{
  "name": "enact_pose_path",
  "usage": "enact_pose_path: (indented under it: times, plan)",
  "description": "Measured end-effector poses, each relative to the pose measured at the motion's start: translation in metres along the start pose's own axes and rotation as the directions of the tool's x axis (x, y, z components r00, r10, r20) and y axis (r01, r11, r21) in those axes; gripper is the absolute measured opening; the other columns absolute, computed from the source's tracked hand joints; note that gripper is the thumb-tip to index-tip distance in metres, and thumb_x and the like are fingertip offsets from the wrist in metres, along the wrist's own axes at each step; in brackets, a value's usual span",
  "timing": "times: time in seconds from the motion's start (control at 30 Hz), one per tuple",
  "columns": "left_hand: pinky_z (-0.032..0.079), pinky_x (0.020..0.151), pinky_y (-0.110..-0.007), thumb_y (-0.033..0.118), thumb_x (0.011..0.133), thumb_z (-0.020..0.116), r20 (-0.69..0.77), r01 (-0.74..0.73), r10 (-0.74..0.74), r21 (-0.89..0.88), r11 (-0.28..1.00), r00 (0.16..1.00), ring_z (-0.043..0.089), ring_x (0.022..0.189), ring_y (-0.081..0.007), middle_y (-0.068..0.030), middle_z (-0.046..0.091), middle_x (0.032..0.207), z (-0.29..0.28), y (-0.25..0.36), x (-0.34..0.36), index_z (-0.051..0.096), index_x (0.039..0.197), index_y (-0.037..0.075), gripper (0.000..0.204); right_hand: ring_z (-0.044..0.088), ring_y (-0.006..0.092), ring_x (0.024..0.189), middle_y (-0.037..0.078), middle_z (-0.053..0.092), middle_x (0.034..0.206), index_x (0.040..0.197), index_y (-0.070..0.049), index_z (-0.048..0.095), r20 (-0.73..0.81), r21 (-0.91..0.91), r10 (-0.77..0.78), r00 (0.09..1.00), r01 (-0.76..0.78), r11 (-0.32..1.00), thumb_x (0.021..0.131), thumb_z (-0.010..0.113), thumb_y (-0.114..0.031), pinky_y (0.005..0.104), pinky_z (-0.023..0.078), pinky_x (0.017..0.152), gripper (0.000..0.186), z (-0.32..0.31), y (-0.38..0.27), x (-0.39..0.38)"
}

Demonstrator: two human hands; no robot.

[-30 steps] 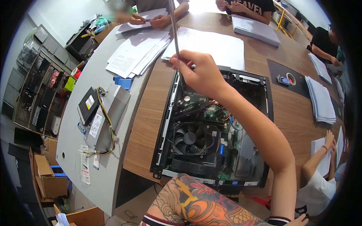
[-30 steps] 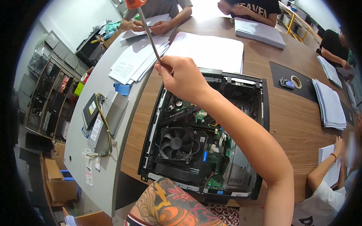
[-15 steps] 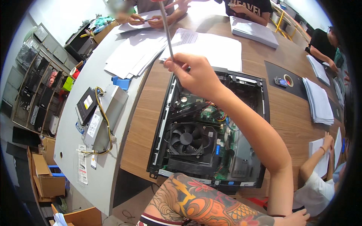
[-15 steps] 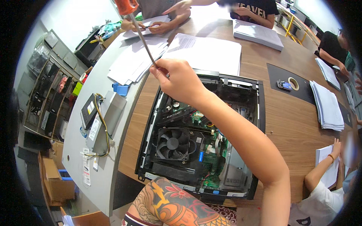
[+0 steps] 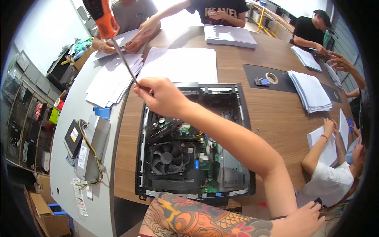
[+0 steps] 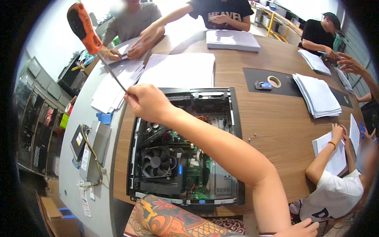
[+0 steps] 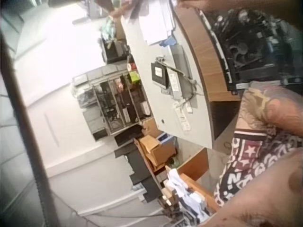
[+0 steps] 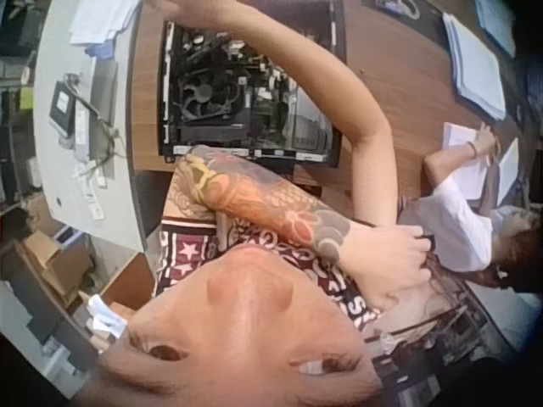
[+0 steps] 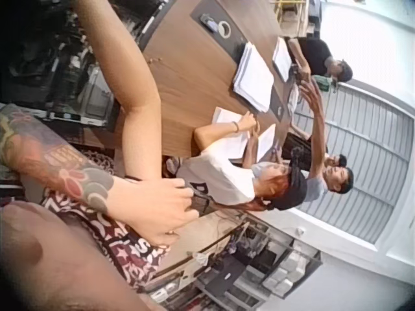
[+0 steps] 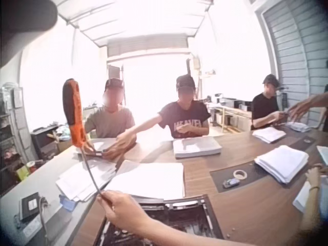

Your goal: The person uses a screwdriver to work on the internal components of an open desktop computer case, handling various cables and screws inside the chassis while others stand around the table.

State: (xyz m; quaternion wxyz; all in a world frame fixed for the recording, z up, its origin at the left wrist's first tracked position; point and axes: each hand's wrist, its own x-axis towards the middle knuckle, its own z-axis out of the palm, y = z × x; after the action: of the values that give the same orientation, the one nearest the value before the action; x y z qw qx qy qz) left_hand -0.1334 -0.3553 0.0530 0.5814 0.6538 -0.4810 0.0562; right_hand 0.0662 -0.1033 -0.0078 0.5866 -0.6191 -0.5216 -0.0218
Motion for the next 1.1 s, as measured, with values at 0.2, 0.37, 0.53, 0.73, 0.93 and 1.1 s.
enact_pose_path:
  times: [0.2, 0.37, 0.53, 0.73, 0.93, 1.1]
  plan:
    - [0.042, 0.073, -0.041, 0.037, 0.062, 0.068, 0.1, 0.126, -0.12, -0.051, 0.991, 0.988, 0.059, 0.073, -0.0283, -0.0068, 0.058, 0.06, 0.003, 0.002, 0.006, 0.057, 0.076, 0.007, 0.034, 0.064, 0.0377, 0.076, 0.021, 0.065, 0.079, 0.087, 0.002, 0.067, 0.054, -0.001, 0.069, 0.996, -0.069, 0.998, 0.089, 0.061, -0.017, 0.0435, 0.049, 0.071, 0.02, 0.0, -0.004, 0.002]
    - [0.04, 0.08, -0.041, 0.026, 0.069, 0.062, -0.152, -0.045, 0.178, 0.624, 0.78, 0.972, 0.057, 0.079, -0.0245, -0.0061, 0.058, 0.072, -0.033, 0.005, 0.02, 0.057, 0.079, 0.005, 0.024, 0.063, 0.0378, 0.077, 0.021, 0.065, 0.079, 0.087, 0.002, 0.066, 0.007, -0.03, -0.065, 0.998, 0.065, 0.997, 0.09, 0.059, -0.016, 0.044, 0.048, 0.072, 0.019, 0.006, -0.004, 0.007]
    - [0.043, 0.081, -0.04, 0.019, 0.07, 0.062, -0.382, 0.251, 0.227, 0.857, 0.451, 0.896, 0.058, 0.081, -0.0236, -0.0068, 0.06, 0.082, -0.156, 0.011, 0.004, 0.061, 0.081, 0.008, 0.015, 0.063, 0.0394, 0.075, 0.022, 0.065, 0.078, 0.086, 0.0, 0.067, 0.022, -0.152, -0.006, 1.0, 0.009, 0.988, 0.09, 0.059, -0.016, 0.045, 0.049, 0.07, 0.018, -0.023, -0.003, 0.0]
    - [0.043, 0.082, -0.029, 0.023, 0.098, 0.047, -0.905, 0.535, 0.378, 0.42, 0.733, 0.194, 0.054, 0.085, -0.0117, -0.0024, 0.059, 0.089, -0.329, 0.02, -0.132, 0.06, 0.101, 0.005, 0.023, 0.064, 0.0417, 0.079, 0.022, 0.065, 0.078, 0.083, 0.0, 0.064, -0.034, -0.086, -0.017, 0.999, 0.014, 0.996, 0.089, 0.059, -0.019, 0.0485, 0.05, 0.072, 0.021, 0.007, 0.007, 0.005]
    - [0.044, 0.092, -0.03, 0.022, 0.099, 0.05, -0.893, 0.518, 0.071, 0.32, 0.793, 0.443, 0.059, 0.105, -0.0167, -0.0106, 0.064, 0.113, -0.337, -0.06, -0.134, 0.061, 0.12, 0.0, 0.033, 0.063, 0.0414, 0.078, 0.022, 0.065, 0.08, 0.085, 0.001, 0.065, -0.03, -0.034, 0.0, 1.0, -0.001, 0.999, 0.088, 0.058, -0.015, 0.0466, 0.049, 0.071, 0.017, -0.005, 0.007, 0.0]
    - [0.047, 0.092, -0.03, 0.008, 0.096, 0.055, -0.912, 0.487, -0.021, 0.199, 0.85, 0.409, 0.063, 0.103, -0.0191, -0.0141, 0.067, 0.11, -0.329, -0.062, -0.152, 0.062, 0.114, -0.004, 0.023, 0.064, 0.0418, 0.084, 0.023, 0.067, 0.085, 0.082, -0.001, 0.064, 0.038, -0.096, -0.047, 0.998, 0.05, 0.994, 0.081, 0.059, -0.011, 0.0499, 0.05, 0.075, 0.012, 0.011, 0.01, 0.002]
